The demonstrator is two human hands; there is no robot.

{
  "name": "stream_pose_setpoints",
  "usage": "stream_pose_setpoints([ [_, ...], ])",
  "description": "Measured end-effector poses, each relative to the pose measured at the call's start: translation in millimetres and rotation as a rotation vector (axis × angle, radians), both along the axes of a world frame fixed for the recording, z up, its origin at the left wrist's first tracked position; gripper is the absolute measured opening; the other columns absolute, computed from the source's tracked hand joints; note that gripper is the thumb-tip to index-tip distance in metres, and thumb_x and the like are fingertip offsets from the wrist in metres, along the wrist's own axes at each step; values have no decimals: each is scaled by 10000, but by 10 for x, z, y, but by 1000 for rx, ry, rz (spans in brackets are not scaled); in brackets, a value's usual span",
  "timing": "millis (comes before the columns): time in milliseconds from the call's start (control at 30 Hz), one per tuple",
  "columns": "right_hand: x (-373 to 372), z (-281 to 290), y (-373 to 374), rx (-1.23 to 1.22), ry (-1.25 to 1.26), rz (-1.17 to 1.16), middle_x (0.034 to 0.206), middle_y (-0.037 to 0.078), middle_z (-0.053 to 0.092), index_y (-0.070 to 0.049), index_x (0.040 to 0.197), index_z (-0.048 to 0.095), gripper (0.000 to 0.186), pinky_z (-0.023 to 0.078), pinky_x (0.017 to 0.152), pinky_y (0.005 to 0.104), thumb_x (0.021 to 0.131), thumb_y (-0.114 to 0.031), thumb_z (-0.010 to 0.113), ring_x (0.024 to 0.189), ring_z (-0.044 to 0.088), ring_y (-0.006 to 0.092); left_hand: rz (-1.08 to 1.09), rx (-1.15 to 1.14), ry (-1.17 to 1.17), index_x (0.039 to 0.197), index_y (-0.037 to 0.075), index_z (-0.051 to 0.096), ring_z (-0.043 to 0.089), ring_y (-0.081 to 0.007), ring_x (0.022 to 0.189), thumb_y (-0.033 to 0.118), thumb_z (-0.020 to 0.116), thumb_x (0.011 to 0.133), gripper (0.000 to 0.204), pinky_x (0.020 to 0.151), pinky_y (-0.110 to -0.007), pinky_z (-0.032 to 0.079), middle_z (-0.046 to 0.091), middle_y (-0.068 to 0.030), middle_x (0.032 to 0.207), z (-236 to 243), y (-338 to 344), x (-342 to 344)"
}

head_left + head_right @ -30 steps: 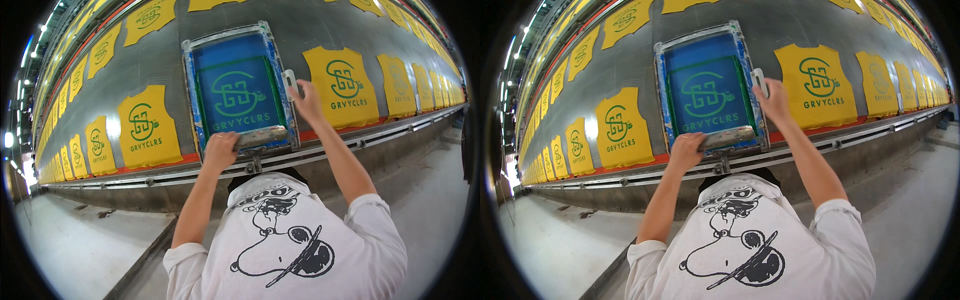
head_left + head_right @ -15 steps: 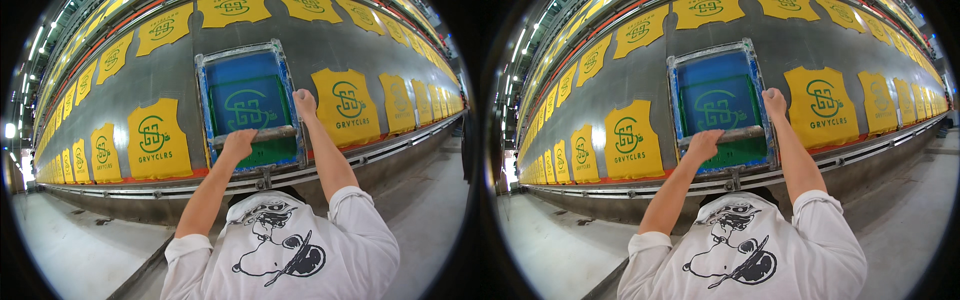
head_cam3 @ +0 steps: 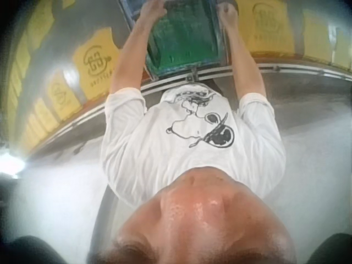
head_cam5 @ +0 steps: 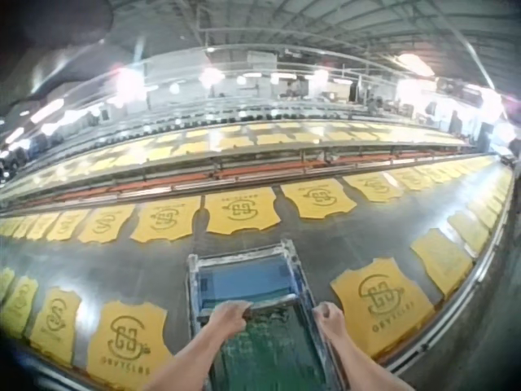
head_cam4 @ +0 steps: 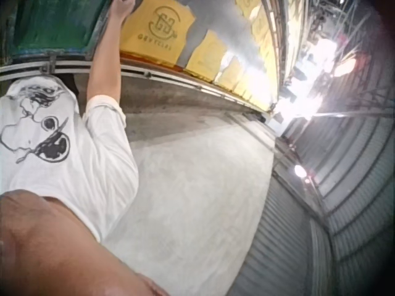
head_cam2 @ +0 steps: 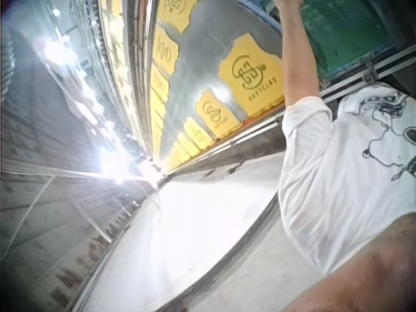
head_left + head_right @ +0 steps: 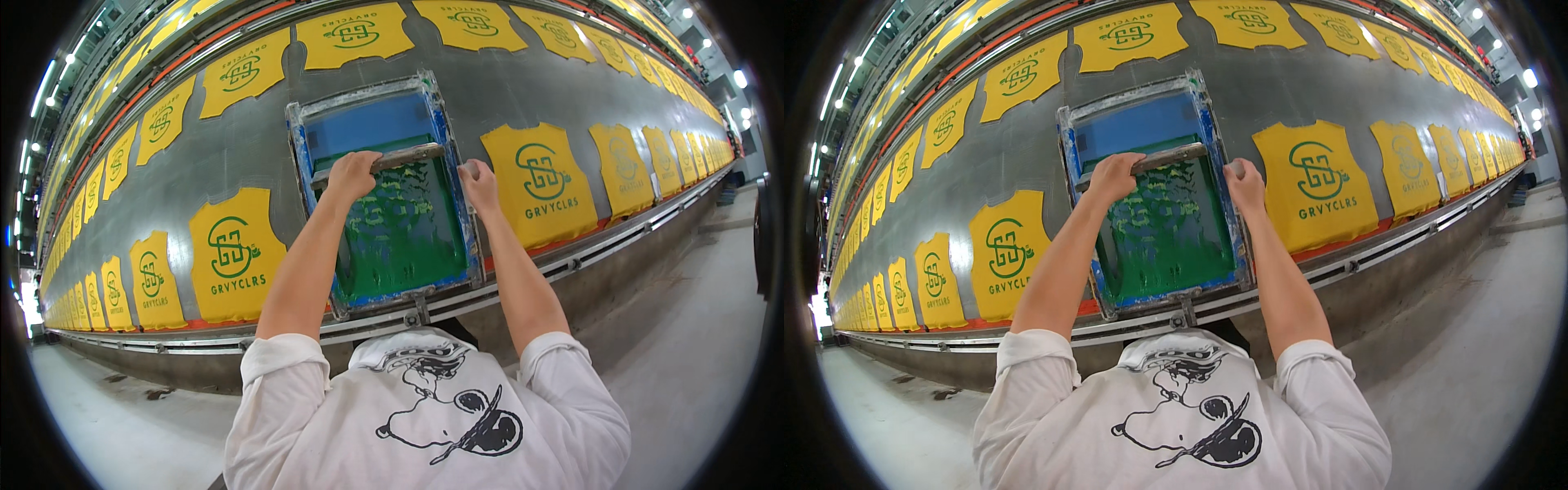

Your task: The person performs screen printing on a series of yellow t-shirts laid out on a flatbed. Using a squeegee, they pull green ink across a screen to imprint a logo onto each shirt. The person repeatedly lifts the screen, moves to the next shirt, and repeats the printing process.

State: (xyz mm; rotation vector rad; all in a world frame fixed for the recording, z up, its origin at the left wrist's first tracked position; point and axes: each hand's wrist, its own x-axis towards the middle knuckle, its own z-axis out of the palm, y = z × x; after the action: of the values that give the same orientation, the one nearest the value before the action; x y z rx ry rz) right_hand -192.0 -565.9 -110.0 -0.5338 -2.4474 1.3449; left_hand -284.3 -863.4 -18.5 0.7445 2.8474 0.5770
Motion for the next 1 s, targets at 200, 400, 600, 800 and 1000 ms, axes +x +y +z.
stream_pose_setpoints([
  [200,-90,-167,69,-20,16,-17,1163,210,716,-49,1193,699,515,510,966,449,873,-452,713,1112,668,387,-55,89,131,1289,42,656,619,-359,1205,-71,593,751,553,1033,-451,496,675,-169,1292,-429,-15,1387],
  [400,-103,-35,-52,14,-67,57,1222,225,695,-30,1234,690,559,491,1010,440,880,-463,706,1170,647,384,-46,-36,150,1352,-16,590,549,-345,1301,-52,613,761,592,1136,-430,414,612,-182,1380,-620,-28,2802],
  [600,-167,402,-49,-110,80,23,1230,171,705,-17,1205,710,520,480,1002,394,935,-461,679,1161,654,311,-130,89,-17,1422,34,549,503,-330,1378,-14,662,764,670,1159,-429,394,579,-143,1449,-415,-281,2697],
  [800,-216,533,-1082,-65,115,10,1159,150,725,-32,1164,724,485,493,962,380,924,-452,699,1079,673,282,-57,36,-75,1486,119,511,481,-294,1409,22,688,761,752,1185,-404,378,539,-105,1511,-144,-1307,2700],
  [1000,-171,228,-2653,-115,117,10,1139,163,718,-38,1168,720,430,508,931,374,914,-384,718,1052,677,289,21,-48,-131,1472,75,502,486,-302,1404,74,724,779,727,1166,-407,405,546,-101,1500,-88,-2764,2633],
])
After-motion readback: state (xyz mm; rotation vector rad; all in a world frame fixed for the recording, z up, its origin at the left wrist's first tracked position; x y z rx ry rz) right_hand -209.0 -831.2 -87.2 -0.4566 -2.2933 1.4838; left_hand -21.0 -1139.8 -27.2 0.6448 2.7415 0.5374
